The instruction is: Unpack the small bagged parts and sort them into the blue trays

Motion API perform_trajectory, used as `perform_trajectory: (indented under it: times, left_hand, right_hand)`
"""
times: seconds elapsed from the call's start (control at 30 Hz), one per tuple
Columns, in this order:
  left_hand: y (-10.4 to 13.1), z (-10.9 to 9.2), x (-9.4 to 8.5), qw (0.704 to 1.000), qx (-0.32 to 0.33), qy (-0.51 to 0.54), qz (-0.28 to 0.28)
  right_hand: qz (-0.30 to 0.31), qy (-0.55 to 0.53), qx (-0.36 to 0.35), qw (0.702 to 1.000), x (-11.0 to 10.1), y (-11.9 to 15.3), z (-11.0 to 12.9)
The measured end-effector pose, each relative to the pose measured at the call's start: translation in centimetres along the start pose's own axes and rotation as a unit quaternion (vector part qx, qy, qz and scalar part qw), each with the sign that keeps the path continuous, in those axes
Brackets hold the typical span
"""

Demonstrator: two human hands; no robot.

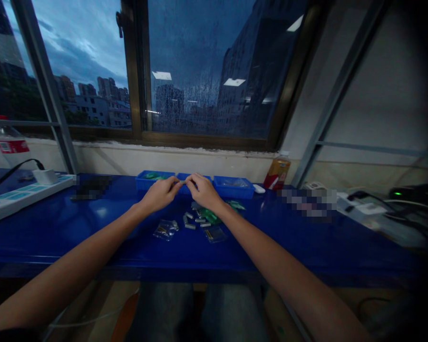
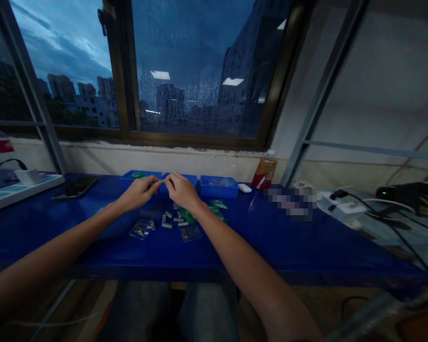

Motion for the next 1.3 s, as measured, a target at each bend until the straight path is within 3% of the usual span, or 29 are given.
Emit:
perform_trajectory:
  times: [0.17, 0.27, 0.37, 0.47, 0.57, 0.77, 0.93, 1.07, 1.17, 1.3]
  left_hand:
    - [0.8, -0.7, 4.0, 0.984, 0.038, 0.021, 0.172]
    - [1.1, -1.3, 5.0, 0.977, 0.074, 0.013, 0.2]
    - [1.0, -0.7, 5.1, 0.978, 0.073, 0.014, 0.193]
    - [0.7, 0.6, 4.6, 0.983, 0.043, 0.01, 0.176]
    - [0.6, 1.5, 4.7, 0.98, 0.012, 0.016, 0.2]
    - [0.4, 0.1, 5.2, 0.966, 0.039, -0.026, 0.253]
    - [0.0, 1.4, 5.3, 0.972, -0.004, -0.05, 0.228]
    - [-0.4, 3.3, 4.1, 0.988, -0.042, -0.007, 0.149]
    - [-0.6, 3.5, 2.9, 0.995, -0.039, 0.01, 0.086]
    - [-0.6, 3.0, 2.2, 0.998, -0.032, 0.013, 0.05]
  right_hand:
    - [-0.04, 0.084, 0.083, 0.992, -1.0, 0.3, -4.9]
    - [-0.05, 0.135, 0.141, 0.979, -1.4, 0.9, -7.9]
    - [-0.031, 0.166, 0.172, 0.971, -1.2, 1.3, -9.4]
    - [-0.002, 0.183, 0.189, 0.965, -0.9, 1.4, -9.5]
    - [0.006, 0.199, 0.21, 0.957, -0.9, 1.4, -9.1]
    - [0.008, 0.194, 0.185, 0.963, -0.6, 1.0, -6.7]
    - [0.045, 0.143, 0.099, 0.984, 1.0, 0.5, -3.7]
    - [0.094, 0.099, 0.047, 0.99, 2.3, 0.6, -2.1]
    - [0.113, 0.083, 0.021, 0.99, 2.8, 0.6, -1.6]
    - [0.105, 0.076, 0.024, 0.991, 2.6, 0.5, -1.6]
Point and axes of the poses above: each hand's wrist, its own y-axis away from the middle knuckle, its own x-axis out of the palm, z = x × y, the point moved 7 cm from there along -y, towards the middle knuckle, and after that the axes turned 4 degrees about z, right-handed, at the moved point
